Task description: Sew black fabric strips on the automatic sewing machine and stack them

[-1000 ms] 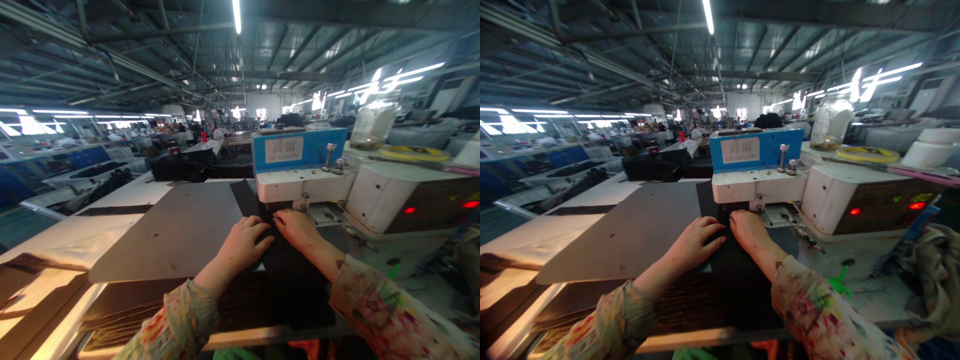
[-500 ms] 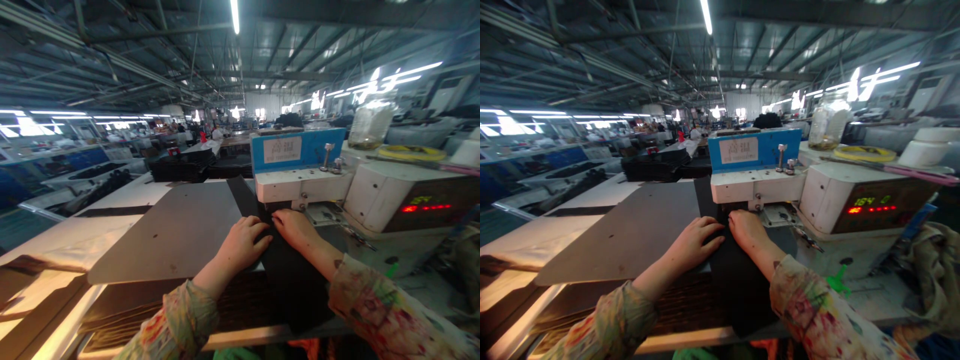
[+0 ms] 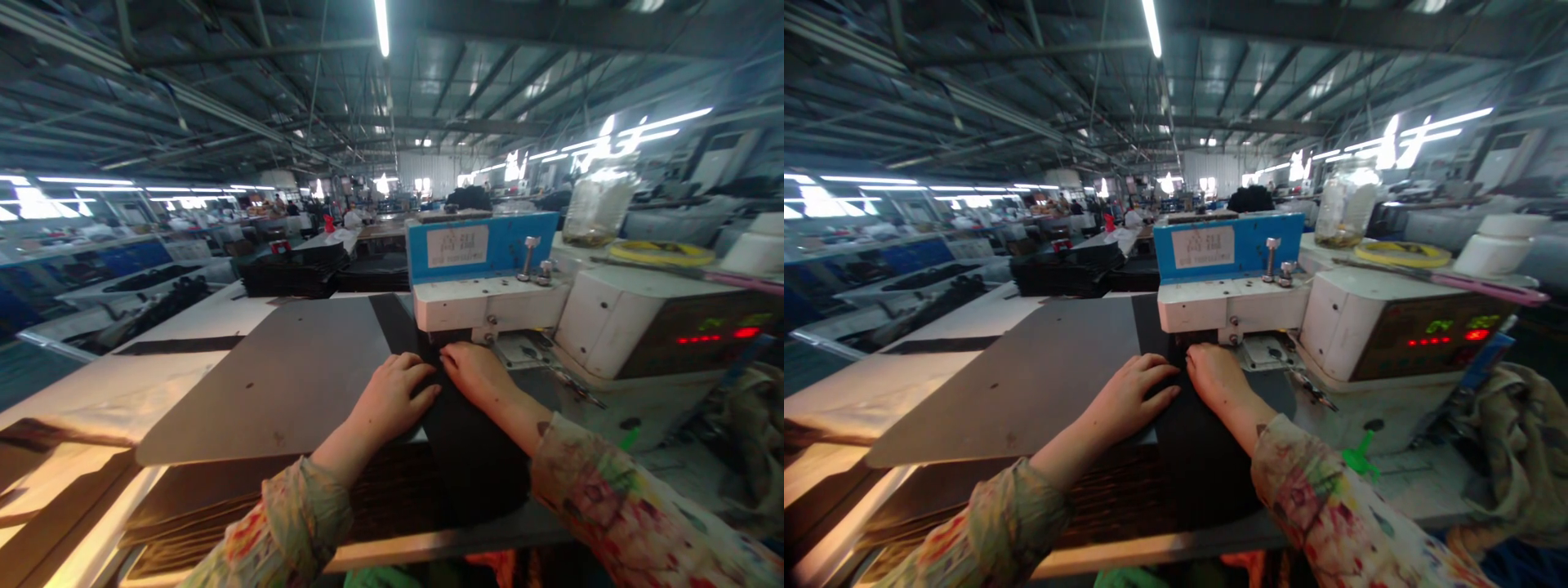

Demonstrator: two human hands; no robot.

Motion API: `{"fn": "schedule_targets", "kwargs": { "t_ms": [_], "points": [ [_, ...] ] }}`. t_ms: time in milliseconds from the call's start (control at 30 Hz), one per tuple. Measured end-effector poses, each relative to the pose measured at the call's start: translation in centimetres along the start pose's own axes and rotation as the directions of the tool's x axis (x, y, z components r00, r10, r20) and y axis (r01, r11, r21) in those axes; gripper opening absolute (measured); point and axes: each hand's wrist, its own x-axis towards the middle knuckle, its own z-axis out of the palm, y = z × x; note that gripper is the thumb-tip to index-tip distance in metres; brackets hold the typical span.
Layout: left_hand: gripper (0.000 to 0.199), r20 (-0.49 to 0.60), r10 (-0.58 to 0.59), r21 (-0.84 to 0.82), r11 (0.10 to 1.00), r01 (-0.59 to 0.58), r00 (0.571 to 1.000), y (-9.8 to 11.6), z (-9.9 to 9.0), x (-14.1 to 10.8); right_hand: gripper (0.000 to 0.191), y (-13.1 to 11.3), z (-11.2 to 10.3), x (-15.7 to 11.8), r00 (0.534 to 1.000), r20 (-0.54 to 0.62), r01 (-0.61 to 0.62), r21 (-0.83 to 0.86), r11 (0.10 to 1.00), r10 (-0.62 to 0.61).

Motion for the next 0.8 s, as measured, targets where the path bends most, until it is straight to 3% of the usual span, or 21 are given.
{"fn": "schedule_targets", "kwargs": {
  "t_ms": [800],
  "points": [
    [0.033,0.050,-0.010,-0.018,1.000,0.011,0.999,-0.14,-0.24,0.20,0.023,0.08,0.30,0.16,1.000,-0.012,-0.027,0.038,0.999,0.028]
  ]
}}
